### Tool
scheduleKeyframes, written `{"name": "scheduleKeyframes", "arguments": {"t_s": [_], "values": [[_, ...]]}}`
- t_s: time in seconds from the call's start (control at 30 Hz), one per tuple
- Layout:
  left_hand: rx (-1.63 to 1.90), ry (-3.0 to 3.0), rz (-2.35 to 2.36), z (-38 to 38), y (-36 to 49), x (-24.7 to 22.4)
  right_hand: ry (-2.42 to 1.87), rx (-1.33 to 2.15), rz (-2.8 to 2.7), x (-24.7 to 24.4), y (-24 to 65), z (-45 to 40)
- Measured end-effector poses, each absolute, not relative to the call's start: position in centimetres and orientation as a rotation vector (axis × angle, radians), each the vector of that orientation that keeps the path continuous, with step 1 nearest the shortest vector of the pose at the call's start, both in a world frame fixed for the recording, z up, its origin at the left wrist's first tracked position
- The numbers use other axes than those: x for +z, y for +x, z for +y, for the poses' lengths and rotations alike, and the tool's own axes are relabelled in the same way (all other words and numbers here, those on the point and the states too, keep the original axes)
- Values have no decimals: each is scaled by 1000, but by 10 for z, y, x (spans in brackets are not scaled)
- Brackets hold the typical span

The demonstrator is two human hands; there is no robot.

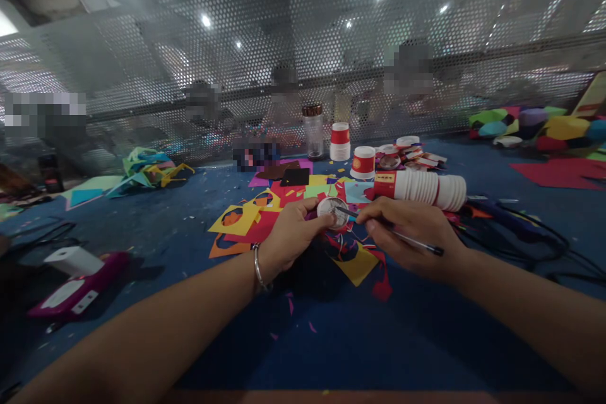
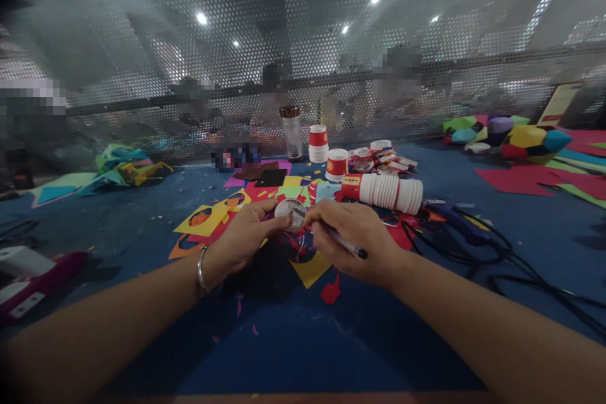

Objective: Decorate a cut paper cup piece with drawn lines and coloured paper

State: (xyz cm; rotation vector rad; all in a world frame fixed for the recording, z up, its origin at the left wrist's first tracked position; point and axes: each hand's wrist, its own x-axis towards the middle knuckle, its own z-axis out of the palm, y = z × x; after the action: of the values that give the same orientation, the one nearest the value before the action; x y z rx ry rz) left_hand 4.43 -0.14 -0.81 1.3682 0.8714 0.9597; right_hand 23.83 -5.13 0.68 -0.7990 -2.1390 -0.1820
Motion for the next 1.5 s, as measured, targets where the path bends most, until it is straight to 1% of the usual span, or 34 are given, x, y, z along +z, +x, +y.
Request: {"name": "scheduleKeyframes", "arguments": {"t_s": [0.4,1.1,1.5], "values": [[923,1417,898,-7,45,-5,-908,-148,-2132,5,241,-53],[960,1373,862,-2,44,-11,-816,-145,-2150,9,239,-54],[919,1316,836,-6,45,-9,-890,-149,-2148,7,240,-54]]}}
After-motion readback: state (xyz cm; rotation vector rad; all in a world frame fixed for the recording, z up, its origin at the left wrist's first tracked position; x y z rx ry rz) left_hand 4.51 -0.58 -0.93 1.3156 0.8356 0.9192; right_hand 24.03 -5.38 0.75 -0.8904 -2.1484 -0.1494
